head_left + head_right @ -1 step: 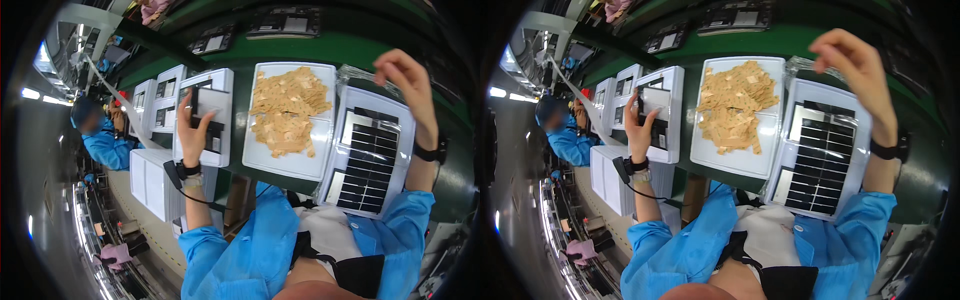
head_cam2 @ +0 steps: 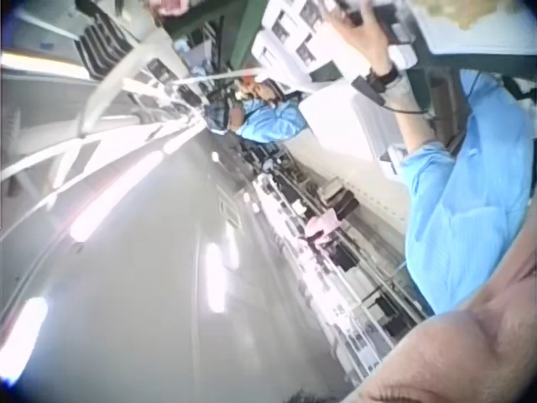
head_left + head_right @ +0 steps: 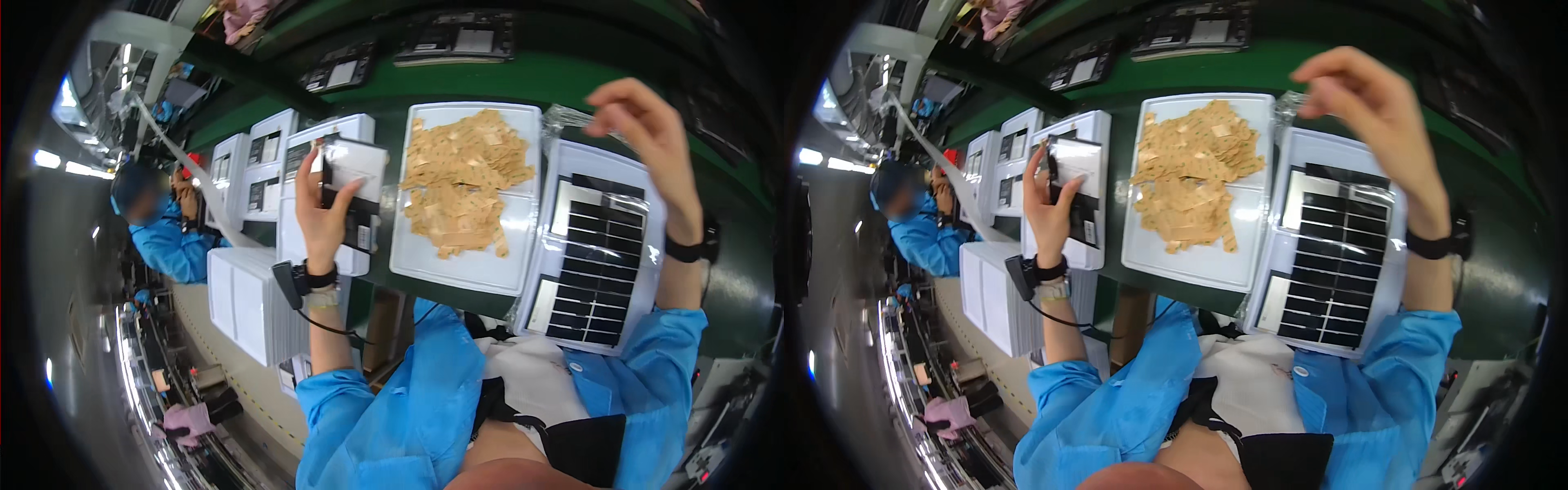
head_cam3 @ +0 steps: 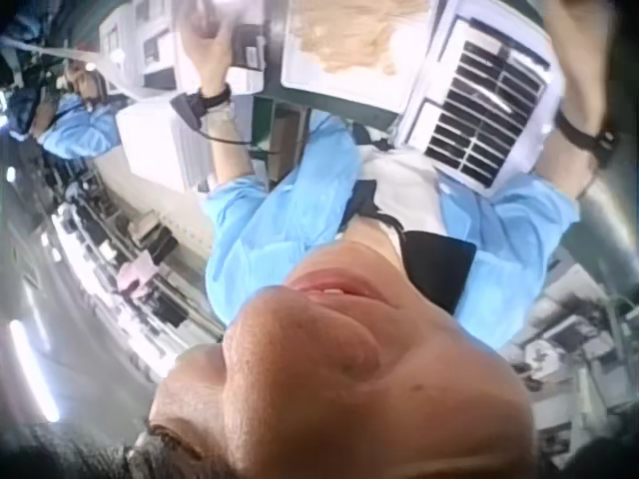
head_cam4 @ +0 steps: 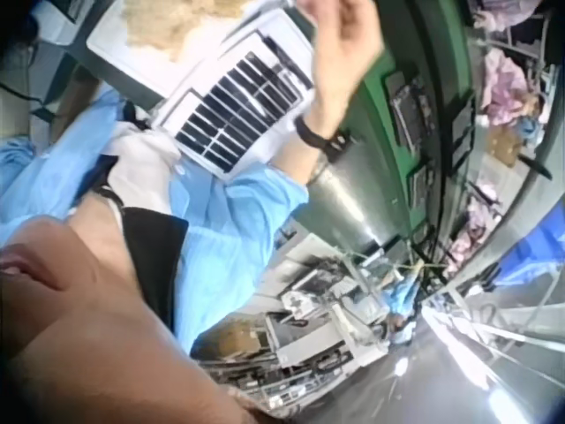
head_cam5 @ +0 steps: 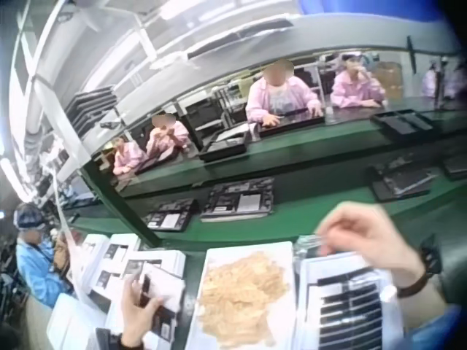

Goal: The person applies adhesive strips to electronic components by hand.

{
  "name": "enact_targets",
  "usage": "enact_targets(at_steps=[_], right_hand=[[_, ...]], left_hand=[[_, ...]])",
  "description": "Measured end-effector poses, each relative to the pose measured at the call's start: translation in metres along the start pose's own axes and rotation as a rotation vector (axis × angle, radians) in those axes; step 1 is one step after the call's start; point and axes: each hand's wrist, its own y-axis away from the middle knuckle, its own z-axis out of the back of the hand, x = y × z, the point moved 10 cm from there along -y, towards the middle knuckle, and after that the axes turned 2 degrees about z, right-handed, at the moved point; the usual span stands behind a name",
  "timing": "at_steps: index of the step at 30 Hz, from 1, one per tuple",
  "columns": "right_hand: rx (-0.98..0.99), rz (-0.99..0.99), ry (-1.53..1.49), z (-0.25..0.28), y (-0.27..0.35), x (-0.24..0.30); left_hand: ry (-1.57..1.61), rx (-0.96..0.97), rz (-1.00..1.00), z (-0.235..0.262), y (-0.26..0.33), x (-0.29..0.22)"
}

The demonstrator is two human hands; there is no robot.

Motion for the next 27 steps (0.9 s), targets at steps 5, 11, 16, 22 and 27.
enact_targets(at_steps=[5, 11, 16, 22, 27], right_hand=[[0.062, -0.149, -0.296, -0.067, 0.006, -0.025], [-0.061, -0.231, -0.313, -0.056, 0.004, -0.045], [-0.114, -0.224, -0.307, -0.051, 0.009, -0.048], [-0.05, -0.241, -0.311, -0.06, 0.005, -0.053], [-0.083, -0.276, -0.358, -0.064, 0.007, -0.074]], left_hand=[[0.245, 0.085, 0.009, -0.117, -0.014, -0.051], [0.324, 0.111, 0.01, -0.159, -0.016, -0.059], [0.135, 0.063, -0.006, -0.163, -0.01, -0.043], [0.559, 0.044, 0.08, -0.168, -0.001, -0.038], [0.52, 0.043, 0.162, -0.164, 0.001, -0.03]])
